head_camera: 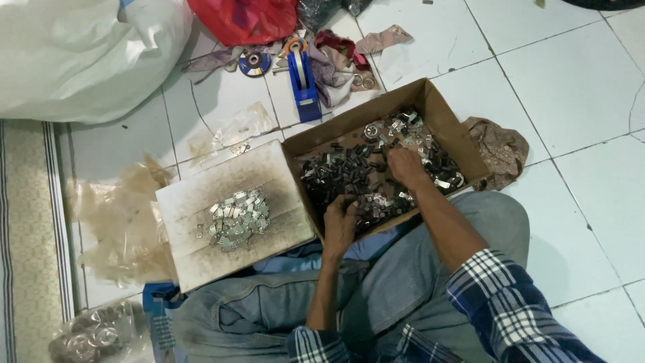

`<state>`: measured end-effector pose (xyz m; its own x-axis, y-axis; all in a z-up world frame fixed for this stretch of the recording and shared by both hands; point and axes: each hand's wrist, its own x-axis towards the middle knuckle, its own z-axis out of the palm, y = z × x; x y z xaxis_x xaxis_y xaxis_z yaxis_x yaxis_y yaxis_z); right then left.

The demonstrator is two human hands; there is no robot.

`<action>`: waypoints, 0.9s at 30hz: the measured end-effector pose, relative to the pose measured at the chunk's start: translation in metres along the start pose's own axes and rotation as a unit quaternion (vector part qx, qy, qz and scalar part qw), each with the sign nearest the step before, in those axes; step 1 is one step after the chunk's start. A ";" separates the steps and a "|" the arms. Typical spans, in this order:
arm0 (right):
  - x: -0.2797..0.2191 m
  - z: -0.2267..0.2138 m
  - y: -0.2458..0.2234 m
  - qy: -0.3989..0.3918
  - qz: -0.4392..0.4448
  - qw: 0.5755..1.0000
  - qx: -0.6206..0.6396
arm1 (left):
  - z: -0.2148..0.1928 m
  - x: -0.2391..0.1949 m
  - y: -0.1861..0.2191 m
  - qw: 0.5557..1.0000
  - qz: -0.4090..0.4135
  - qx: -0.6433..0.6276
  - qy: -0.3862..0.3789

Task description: A person sits on the floor and sorts small metal components from a cardboard box onto a white board.

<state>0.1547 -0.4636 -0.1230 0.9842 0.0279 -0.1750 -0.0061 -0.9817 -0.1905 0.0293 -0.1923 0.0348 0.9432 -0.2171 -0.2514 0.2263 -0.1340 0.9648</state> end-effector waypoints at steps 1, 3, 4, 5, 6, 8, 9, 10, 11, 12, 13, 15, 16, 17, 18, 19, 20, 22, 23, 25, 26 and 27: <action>-0.005 -0.002 0.000 0.000 -0.001 1.000 0.000 | 0.002 0.000 0.001 1.000 0.000 0.000 0.001; -0.013 -0.006 -0.002 -0.019 0.012 0.994 0.110 | 0.004 0.001 0.001 0.999 -0.034 -0.004 0.019; -0.016 -0.009 -0.004 -0.019 0.009 0.994 0.110 | 0.004 0.001 0.001 0.999 -0.034 -0.004 0.022; -0.020 -0.012 -0.006 -0.023 0.007 0.991 0.131 | 0.004 0.002 0.001 0.999 -0.044 -0.003 0.021; -0.024 -0.016 -0.007 -0.027 0.005 0.988 0.152 | 0.004 0.003 0.000 0.998 -0.053 -0.001 0.019; -0.019 -0.008 0.002 -0.016 -0.011 0.988 0.155 | 0.005 0.000 0.009 0.998 -0.058 -0.016 0.022; -0.016 -0.003 0.006 -0.004 -0.028 0.987 0.157 | 0.005 -0.002 0.013 0.997 -0.061 -0.032 0.025; -0.015 -0.002 0.003 -0.006 -0.028 0.987 0.158 | 0.005 -0.001 0.011 0.997 -0.063 -0.032 0.026; -0.013 0.000 0.001 -0.017 -0.024 0.993 0.113 | 0.005 0.000 0.009 0.997 -0.067 -0.042 0.024; -0.012 0.001 -0.002 -0.028 -0.020 0.997 0.068 | 0.005 0.001 0.007 0.996 -0.070 -0.051 0.021; -0.010 0.001 -0.002 -0.029 -0.020 0.997 0.068 | 0.005 0.001 0.009 0.996 -0.071 -0.051 0.022; -0.007 0.000 -0.002 -0.011 -0.041 0.998 0.042 | 0.004 0.000 0.013 0.996 -0.069 -0.054 0.019; -0.005 0.006 0.003 -0.011 -0.042 0.998 0.043 | 0.004 0.000 0.013 0.996 -0.069 -0.054 0.019; -0.003 0.012 0.009 0.000 -0.047 0.998 0.038 | 0.004 0.000 0.012 0.996 -0.069 -0.054 0.018; -0.001 0.018 0.014 0.012 -0.052 0.998 0.033 | 0.003 -0.001 0.012 0.996 -0.069 -0.054 0.017; -0.016 -0.018 -0.004 0.011 -0.054 0.998 0.032 | 0.004 -0.001 0.014 0.996 -0.070 -0.055 0.018; -0.031 -0.054 -0.022 0.017 -0.041 0.996 0.076 | 0.004 -0.001 0.016 0.996 -0.076 -0.046 0.018; -0.039 -0.078 -0.035 0.022 -0.028 0.992 0.118 | 0.005 -0.001 0.013 0.996 -0.084 -0.039 0.018; -0.032 -0.068 -0.029 0.026 -0.043 0.993 0.106 | 0.004 -0.001 0.010 0.996 -0.078 -0.044 0.012; -0.022 -0.056 -0.026 0.031 -0.057 0.994 0.093 | 0.003 -0.003 0.014 0.996 -0.071 -0.049 0.006; -0.019 -0.056 -0.027 0.036 -0.053 0.991 0.114 | 0.003 -0.006 0.021 0.997 -0.073 -0.026 0.002; -0.016 -0.055 -0.028 0.041 -0.049 0.989 0.135 | 0.002 -0.008 0.029 0.997 -0.075 -0.004 -0.002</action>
<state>0.1489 -0.4469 -0.0614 0.9934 0.0937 -0.0669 0.0531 -0.8885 -0.4558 0.0274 -0.1965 0.0647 0.8979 -0.1984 -0.3929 0.3664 -0.1580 0.9170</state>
